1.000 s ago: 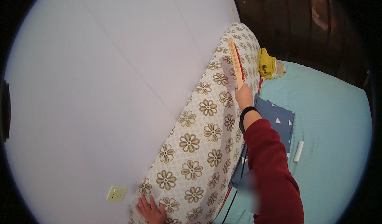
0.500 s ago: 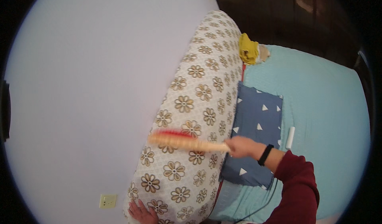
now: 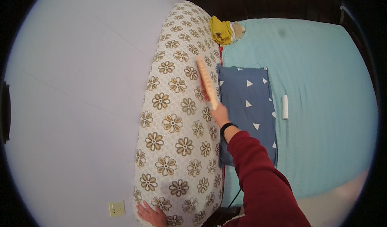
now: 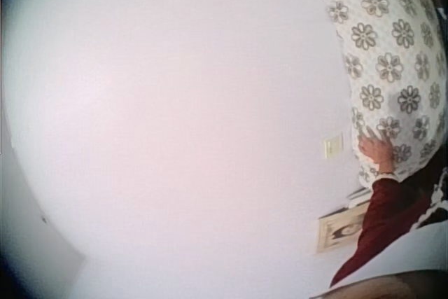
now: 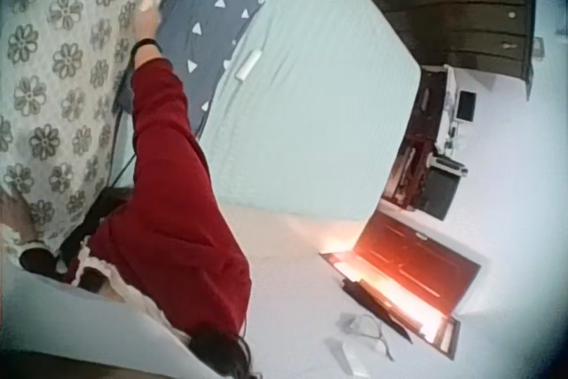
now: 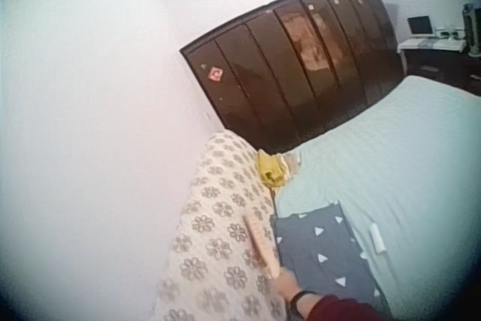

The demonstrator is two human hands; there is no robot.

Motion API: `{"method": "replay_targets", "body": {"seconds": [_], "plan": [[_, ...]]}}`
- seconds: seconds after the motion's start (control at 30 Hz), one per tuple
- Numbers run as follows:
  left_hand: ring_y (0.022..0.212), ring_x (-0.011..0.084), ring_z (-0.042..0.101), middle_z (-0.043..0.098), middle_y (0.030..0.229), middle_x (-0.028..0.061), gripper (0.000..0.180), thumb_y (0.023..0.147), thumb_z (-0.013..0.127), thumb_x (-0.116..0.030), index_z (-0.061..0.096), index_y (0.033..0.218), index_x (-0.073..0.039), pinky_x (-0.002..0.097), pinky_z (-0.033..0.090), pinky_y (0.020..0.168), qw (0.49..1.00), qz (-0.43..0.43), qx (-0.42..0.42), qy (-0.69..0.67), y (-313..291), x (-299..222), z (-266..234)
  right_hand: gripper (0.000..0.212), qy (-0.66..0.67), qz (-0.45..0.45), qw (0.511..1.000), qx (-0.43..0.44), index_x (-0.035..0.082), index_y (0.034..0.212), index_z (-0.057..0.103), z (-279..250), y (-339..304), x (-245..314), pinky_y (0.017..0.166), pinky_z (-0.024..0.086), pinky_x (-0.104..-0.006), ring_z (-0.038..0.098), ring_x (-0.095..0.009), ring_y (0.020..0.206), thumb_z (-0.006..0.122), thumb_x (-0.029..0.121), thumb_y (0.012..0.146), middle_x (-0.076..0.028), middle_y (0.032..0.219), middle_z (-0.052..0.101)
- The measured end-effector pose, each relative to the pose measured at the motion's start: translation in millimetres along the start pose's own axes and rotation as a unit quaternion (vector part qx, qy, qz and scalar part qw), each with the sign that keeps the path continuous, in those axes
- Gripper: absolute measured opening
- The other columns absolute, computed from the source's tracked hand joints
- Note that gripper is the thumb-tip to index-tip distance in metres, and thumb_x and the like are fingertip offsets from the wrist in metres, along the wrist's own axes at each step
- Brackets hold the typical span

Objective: The person uses a red-bristled brush to sweep a light-blue bedsheet, a floral pillow, and a wall. The person also picks up and folds a black cloth before resuming brushing the wall and moving toward the doorway.

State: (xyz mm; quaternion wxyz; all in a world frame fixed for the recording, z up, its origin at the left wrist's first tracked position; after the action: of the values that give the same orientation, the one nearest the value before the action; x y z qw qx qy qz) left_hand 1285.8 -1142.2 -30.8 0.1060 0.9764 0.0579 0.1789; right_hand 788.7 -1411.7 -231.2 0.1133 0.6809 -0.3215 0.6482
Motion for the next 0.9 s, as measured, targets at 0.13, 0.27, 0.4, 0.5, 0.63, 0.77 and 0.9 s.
{"method": "replay_targets", "body": {"seconds": [0.13, 0.27, 0.4, 0.5, 0.63, 0.77, 0.9], "plan": [[0.135, 0.0443, 0.034, 0.036, 0.148, 0.0228, 0.058, 0.098, 0.040, -0.043, 0.040, 0.142, -0.006, 0.0605, 0.021, 0.110, 0.993, 0.031, -0.111, -0.011, -6, -4, 0, 0.022, 0.037, -0.025, 0.980, 0.193, 0.001, 0.097, 0.056, 43, -133, -31, 0.070, 0.050, -0.0438, 0.063, -0.038, 0.078, 0.060, 0.013, 0.079, -0.021, 0.083, 0.065], [0.136, 0.0431, 0.033, 0.035, 0.149, 0.0218, 0.058, 0.098, 0.039, -0.044, 0.039, 0.143, -0.006, 0.0596, 0.022, 0.110, 0.992, 0.036, -0.117, 0.000, -9, -1, 8, 0.018, -0.080, -0.245, 0.861, 0.438, 0.008, 0.095, 0.057, 18, -258, -43, 0.070, 0.049, -0.0438, 0.061, -0.038, 0.080, 0.059, 0.022, 0.084, -0.016, 0.084, 0.062], [0.137, 0.0413, 0.033, 0.034, 0.150, 0.0200, 0.057, 0.098, 0.040, -0.042, 0.040, 0.143, -0.008, 0.0585, 0.022, 0.110, 0.995, 0.027, -0.099, 0.003, -10, 4, 12, 0.020, -0.015, -0.275, 0.912, 0.304, 0.009, 0.100, 0.057, -13, -248, -46, 0.065, 0.050, -0.0419, 0.064, -0.029, 0.071, 0.062, 0.016, 0.082, -0.014, 0.075, 0.060], [0.137, 0.0399, 0.032, 0.033, 0.150, 0.0189, 0.056, 0.096, 0.043, -0.040, 0.040, 0.144, -0.010, 0.0575, 0.022, 0.111, 0.995, 0.022, -0.102, -0.002, -11, 4, 12, 0.019, 0.096, 0.084, 0.988, 0.081, 0.004, 0.095, 0.049, -21, -185, -94, 0.041, 0.044, -0.0332, 0.054, -0.017, 0.048, 0.060, 0.009, 0.080, -0.006, 0.061, 0.051], [0.138, 0.0395, 0.030, 0.032, 0.151, 0.0185, 0.058, 0.094, 0.047, -0.037, 0.039, 0.144, -0.010, 0.0572, 0.020, 0.112, 0.995, 0.019, -0.098, -0.007, -11, 5, 13, 0.018, 0.065, 0.185, 0.981, 0.003, 0.001, 0.093, 0.049, 3, -166, -118, 0.034, 0.040, -0.0335, 0.052, -0.019, 0.039, 0.059, 0.011, 0.081, -0.007, 0.057, 0.052], [0.140, 0.0387, 0.027, 0.031, 0.152, 0.0180, 0.061, 0.092, 0.050, -0.035, 0.037, 0.146, -0.010, 0.0566, 0.017, 0.113, 0.994, 0.025, -0.099, -0.029, -11, 6, 14, 0.018, 0.133, 0.175, 0.972, 0.086, -0.001, 0.091, 0.050, 60, -233, -105, 0.037, 0.044, -0.0353, 0.058, -0.021, 0.045, 0.060, 0.007, 0.078, -0.012, 0.065, 0.057], [0.139, 0.0398, 0.028, 0.031, 0.152, 0.0186, 0.062, 0.091, 0.052, -0.036, 0.038, 0.146, -0.011, 0.0571, 0.017, 0.112, 0.990, 0.041, -0.122, -0.059, -13, 9, 12, 0.019, 0.186, 0.153, 0.965, 0.105, 0.001, 0.090, 0.048, 74, -302, -77, 0.038, 0.042, -0.0341, 0.053, -0.019, 0.042, 0.061, 0.006, 0.077, -0.010, 0.065, 0.054]]}}
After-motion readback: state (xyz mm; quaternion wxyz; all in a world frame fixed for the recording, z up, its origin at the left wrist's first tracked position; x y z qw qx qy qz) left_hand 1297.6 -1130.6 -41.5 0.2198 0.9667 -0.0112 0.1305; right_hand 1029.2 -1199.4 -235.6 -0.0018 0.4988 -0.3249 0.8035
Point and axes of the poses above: each hand's wrist, its own y-axis towards the middle knuckle, its own z-axis out of the palm, x = y × z, the point moved 6 cm from there along y, towards the middle knuckle
